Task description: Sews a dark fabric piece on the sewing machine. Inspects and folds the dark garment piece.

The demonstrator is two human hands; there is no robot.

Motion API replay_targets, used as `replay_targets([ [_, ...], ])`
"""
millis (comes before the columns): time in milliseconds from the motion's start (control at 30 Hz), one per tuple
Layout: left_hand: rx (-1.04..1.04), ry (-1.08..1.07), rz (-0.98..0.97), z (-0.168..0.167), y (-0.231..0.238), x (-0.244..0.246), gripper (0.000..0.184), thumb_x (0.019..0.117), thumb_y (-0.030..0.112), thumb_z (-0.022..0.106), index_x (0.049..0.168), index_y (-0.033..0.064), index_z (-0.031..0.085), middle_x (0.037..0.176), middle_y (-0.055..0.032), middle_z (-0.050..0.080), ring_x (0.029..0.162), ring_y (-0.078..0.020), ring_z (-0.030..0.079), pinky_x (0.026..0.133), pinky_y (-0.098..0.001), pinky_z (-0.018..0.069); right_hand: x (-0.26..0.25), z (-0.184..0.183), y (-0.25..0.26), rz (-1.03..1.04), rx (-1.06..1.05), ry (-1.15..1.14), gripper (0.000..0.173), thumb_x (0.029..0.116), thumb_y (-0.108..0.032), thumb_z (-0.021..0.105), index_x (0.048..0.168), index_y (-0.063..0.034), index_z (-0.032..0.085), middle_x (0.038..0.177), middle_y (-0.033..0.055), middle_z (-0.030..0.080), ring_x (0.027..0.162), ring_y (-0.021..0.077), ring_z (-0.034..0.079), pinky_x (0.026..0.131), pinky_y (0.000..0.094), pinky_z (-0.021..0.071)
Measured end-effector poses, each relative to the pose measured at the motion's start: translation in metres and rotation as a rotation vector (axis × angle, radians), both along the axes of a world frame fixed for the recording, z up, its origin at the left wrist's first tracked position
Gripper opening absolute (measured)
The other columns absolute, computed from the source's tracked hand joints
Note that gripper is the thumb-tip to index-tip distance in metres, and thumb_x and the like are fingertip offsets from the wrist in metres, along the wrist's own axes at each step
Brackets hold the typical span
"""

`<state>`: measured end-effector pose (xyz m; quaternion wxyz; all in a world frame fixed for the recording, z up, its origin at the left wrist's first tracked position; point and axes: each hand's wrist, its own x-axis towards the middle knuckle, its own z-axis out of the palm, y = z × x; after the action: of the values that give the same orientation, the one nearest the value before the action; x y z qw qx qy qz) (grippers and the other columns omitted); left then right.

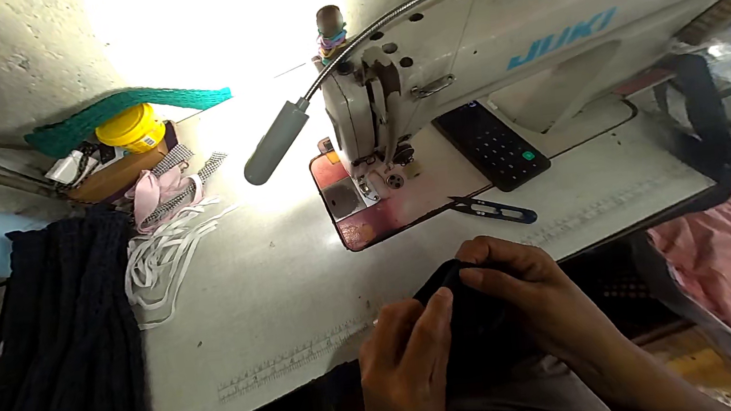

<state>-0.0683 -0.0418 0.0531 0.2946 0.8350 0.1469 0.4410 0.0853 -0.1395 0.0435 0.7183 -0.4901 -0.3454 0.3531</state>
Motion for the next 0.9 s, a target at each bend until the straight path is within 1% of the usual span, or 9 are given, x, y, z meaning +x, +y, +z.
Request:
replay_targets([
  [300, 0.007, 0.146, -0.002, -0.004, -0.001, 0.004, 0.015, 0.0998, 0.009, 0.061, 0.099, 0.0013, 0.074, 0.086, -0.009, 0.062, 0.08, -0.0062, 0.061, 0.074, -0.0099, 0.0493, -0.005, -0.003, 0.002, -0.143, 0.02, -0.071, 0.01, 0.0984, -0.014, 0.063, 0.095, -0.0139, 0.073, 0.089, -0.0092, 0.069, 0.081, -0.0038, 0.064, 0.073, 0.0123, 0.0536],
  [433, -0.168, 0.143, -0.095, 0.0, 0.006, 0.003, 0.017, 0.1002, 0.011, 0.062, 0.098, 0.0, 0.074, 0.087, -0.0073, 0.062, 0.082, -0.0016, 0.06, 0.076, -0.008, 0.0492, 0.005, -0.005, 0.001, -0.1, 0.015, -0.241, 0.008, 0.1007, -0.018, 0.062, 0.099, -0.0144, 0.069, 0.093, -0.0111, 0.066, 0.085, -0.0063, 0.062, 0.076, 0.0102, 0.0522],
  [500, -0.258, 0.148, -0.13, 0.003, 0.012, 0.002, 0.018, 0.1002, 0.013, 0.063, 0.099, 0.0, 0.074, 0.088, -0.0052, 0.062, 0.081, 0.0016, 0.059, 0.074, -0.0072, 0.0487, 0.015, -0.005, 0.001, -0.016, 0.01, -0.318, 0.009, 0.1006, -0.024, 0.064, 0.105, -0.0165, 0.065, 0.107, -0.0095, 0.067, 0.098, -0.0021, 0.064, 0.084, 0.0148, 0.0548],
  [600, -0.325, 0.18, -0.153, 0.007, 0.019, 0.002, 0.018, 0.0997, 0.014, 0.063, 0.098, -0.0001, 0.074, 0.088, -0.0035, 0.064, 0.081, 0.0028, 0.059, 0.073, -0.0076, 0.0494, 0.025, -0.007, 0.005, 0.148, 0.067, -0.416, 0.037, 0.099, -0.038, 0.066, 0.128, -0.0155, 0.061, 0.139, 0.0007, 0.063, 0.129, 0.0124, 0.059, 0.103, 0.029, 0.0533],
  [667, -0.376, 0.187, -0.166, 0.009, 0.021, 0.003, 0.018, 0.0989, 0.014, 0.064, 0.099, -0.0005, 0.074, 0.088, -0.0028, 0.065, 0.081, 0.0027, 0.06, 0.073, -0.0083, 0.0498, 0.023, -0.008, 0.008, 0.145, 0.074, -0.562, 0.038, 0.0979, -0.034, 0.068, 0.125, -0.0081, 0.067, 0.128, 0.004, 0.068, 0.123, 0.0101, 0.061, 0.104, 0.0258, 0.0518],
  [733, -0.446, 0.215, -0.203, 0.012, 0.025, -0.001, 0.02, 0.0975, 0.017, 0.067, 0.105, -0.0012, 0.072, 0.088, -0.0012, 0.066, 0.078, 0.0026, 0.062, 0.07, -0.0101, 0.0516, 0.02, -0.006, 0.011, 0.033, 0.053, -0.704, 0.023, 0.0974, -0.026, 0.069, 0.108, -0.0063, 0.074, 0.102, 0.0007, 0.074, 0.101, 0.0019, 0.065, 0.093, 0.0166, 0.0521],
  [767, -0.468, 0.262, -0.239, 0.014, 0.029, -0.005, 0.025, 0.0965, 0.02, 0.069, 0.11, -0.0008, 0.068, 0.088, -0.0002, 0.068, 0.076, 0.0021, 0.062, 0.069, -0.0122, 0.0521, 0.022, -0.003, 0.011, -0.022, 0.037, -0.758, 0.019, 0.098, -0.024, 0.069, 0.103, -0.0069, 0.075, 0.096, -0.0008, 0.073, 0.096, -0.0003, 0.065, 0.09, 0.0148, 0.0518],
  [833, -0.412, 0.41, -0.285, 0.016, 0.043, -0.019, 0.034, 0.0921, 0.027, 0.074, 0.114, 0.0009, 0.069, 0.089, -0.0001, 0.073, 0.079, 0.0002, 0.067, 0.073, -0.0159, 0.0548, 0.036, 0.006, 0.005, -0.123, 0.001, -0.812, 0.016, 0.0993, -0.024, 0.066, 0.101, -0.0105, 0.075, 0.095, -0.0047, 0.072, 0.093, -0.0029, 0.065, 0.086, 0.015, 0.0541],
  [900, -0.306, 0.517, -0.246, 0.013, 0.059, -0.037, 0.028, 0.0879, 0.029, 0.077, 0.1, 0.0042, 0.075, 0.086, -0.0015, 0.075, 0.08, -0.0019, 0.069, 0.075, -0.0198, 0.0555, 0.056, 0.018, -0.004, -0.21, -0.031, -0.766, 0.013, 0.0983, -0.023, 0.065, 0.103, -0.0161, 0.076, 0.098, -0.0098, 0.071, 0.091, -0.0033, 0.065, 0.082, 0.0165, 0.0558],
])
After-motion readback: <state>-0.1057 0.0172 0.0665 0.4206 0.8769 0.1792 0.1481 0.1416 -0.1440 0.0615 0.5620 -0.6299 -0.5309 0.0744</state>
